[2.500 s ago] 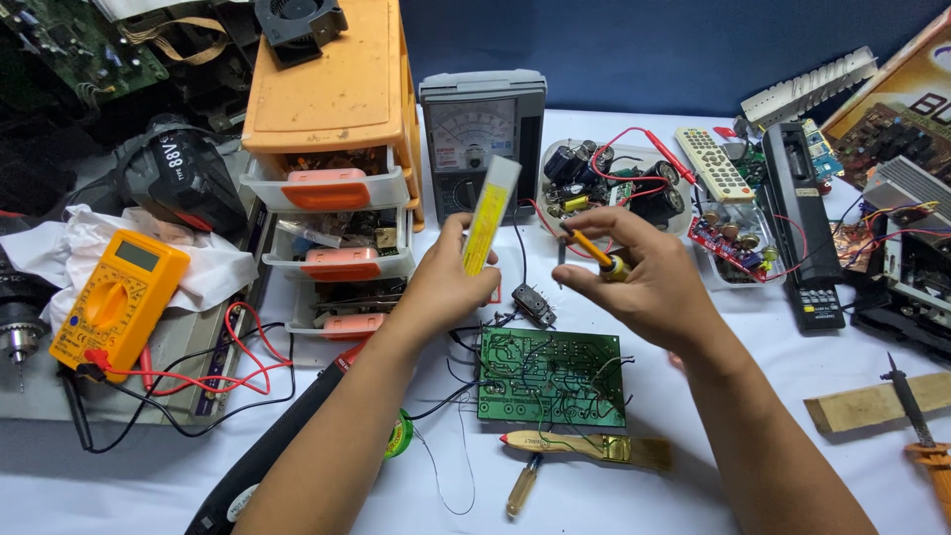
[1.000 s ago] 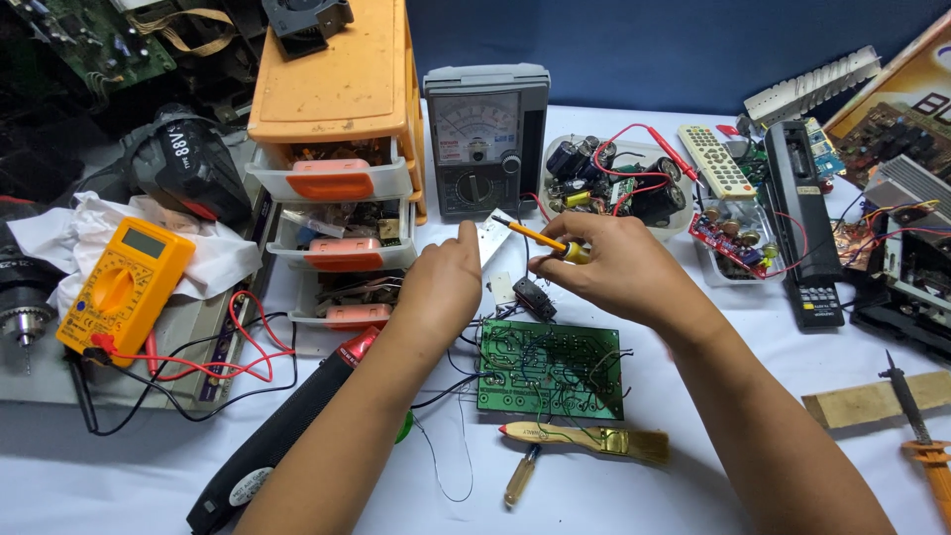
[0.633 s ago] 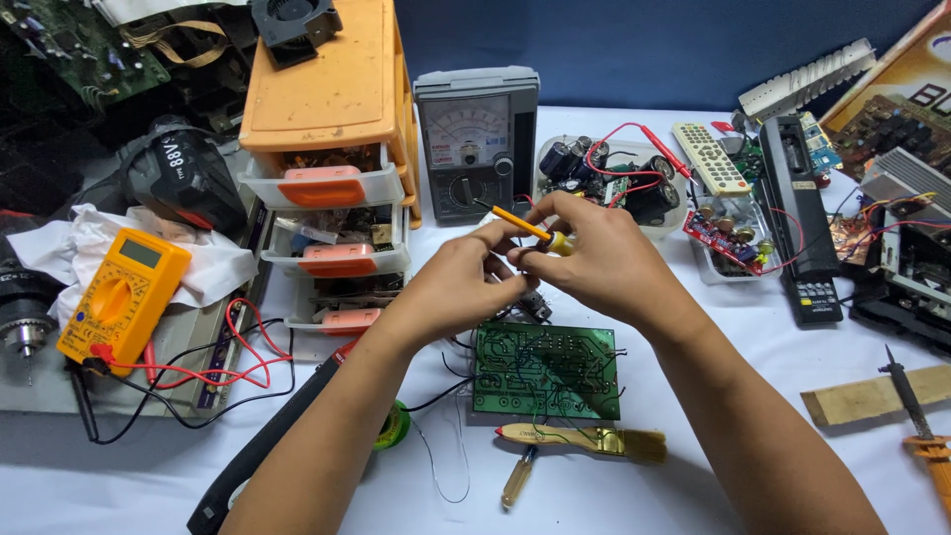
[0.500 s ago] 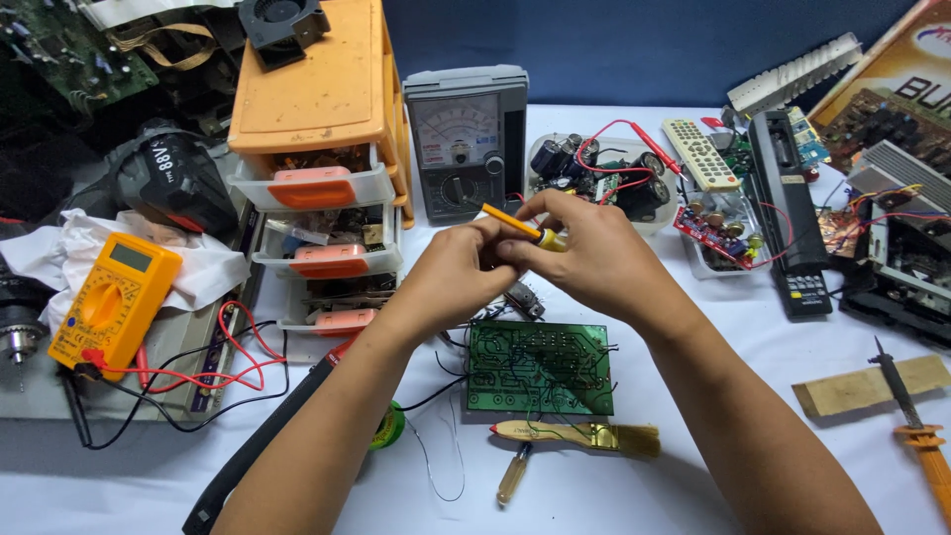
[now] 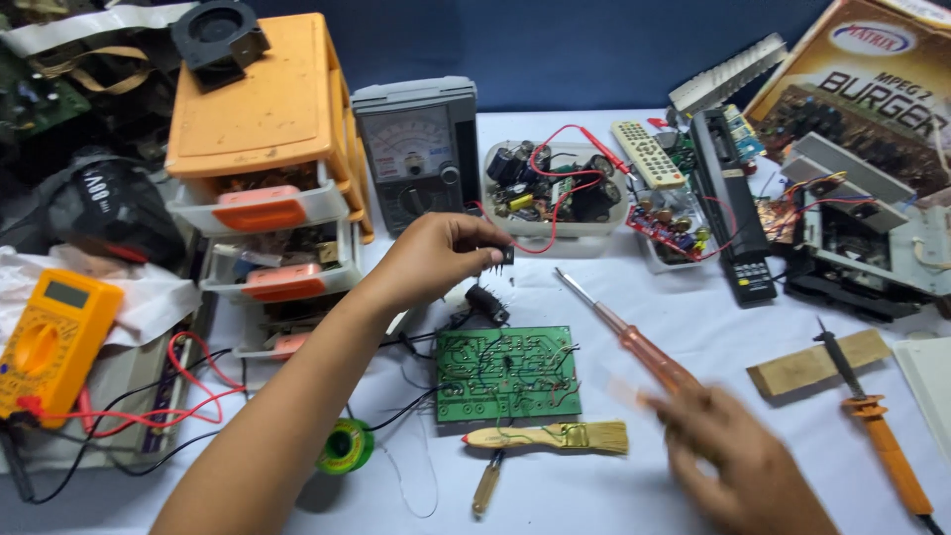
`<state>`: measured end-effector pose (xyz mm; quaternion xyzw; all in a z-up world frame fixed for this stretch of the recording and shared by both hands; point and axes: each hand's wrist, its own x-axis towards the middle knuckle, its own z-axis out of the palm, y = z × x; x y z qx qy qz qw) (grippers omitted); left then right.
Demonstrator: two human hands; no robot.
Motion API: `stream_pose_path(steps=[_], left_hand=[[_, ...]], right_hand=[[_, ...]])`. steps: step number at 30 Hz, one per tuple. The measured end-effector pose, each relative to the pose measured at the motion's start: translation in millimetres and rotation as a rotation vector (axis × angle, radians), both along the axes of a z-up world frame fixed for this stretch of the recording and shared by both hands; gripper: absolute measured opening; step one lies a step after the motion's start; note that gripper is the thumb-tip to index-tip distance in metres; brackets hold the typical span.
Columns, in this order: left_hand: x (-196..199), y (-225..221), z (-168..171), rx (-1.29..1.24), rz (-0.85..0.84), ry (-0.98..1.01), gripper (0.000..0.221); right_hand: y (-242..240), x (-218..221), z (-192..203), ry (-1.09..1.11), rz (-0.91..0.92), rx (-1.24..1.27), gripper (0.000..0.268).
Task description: The person is attaching electronic components to a metal heatsink using a screwdriver on a repair bench.
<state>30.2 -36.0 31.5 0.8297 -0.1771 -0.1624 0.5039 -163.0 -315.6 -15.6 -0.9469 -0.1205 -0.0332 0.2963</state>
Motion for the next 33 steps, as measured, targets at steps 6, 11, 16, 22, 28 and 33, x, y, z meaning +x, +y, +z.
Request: stream_pose_path(steps=[6,11,16,22,28,33], left_hand=[[4.9,-14.4,9.1,0.122,-0.065,-0.001,0.019],[11.8,-16.7,-0.9,0.066,-0.054,0.041,0.022],[16.6,-8.9,-0.3,0.022,-0.060,0.122,0.025],[19.7,2.0,15.4,0.062,0.030,-0.065,0.029],[8.6,14.8,35.7,0.225,0.067,0.029,0.033],[-2.3,13.1,41.7,0.245,0.060,-0.037,0.027]], right_hand=[[38.7,4.0,-14.4,1.030,-0.199,-0.142,0.038],[27.1,-12.4,-28.7,0.394,0.123,0.021,0.020],[3.8,13.0,2.2,-0.285,0.078,-0.003,0.019],[0.1,50.5,-5.3,-0.188,-0.095,-0.363,0.034],[0.3,61.8,-16.8,0.183,-0.241,-0.577,0.045],[4.8,70.2,-16.8,0.132,-0.157,-0.426,0.043]])
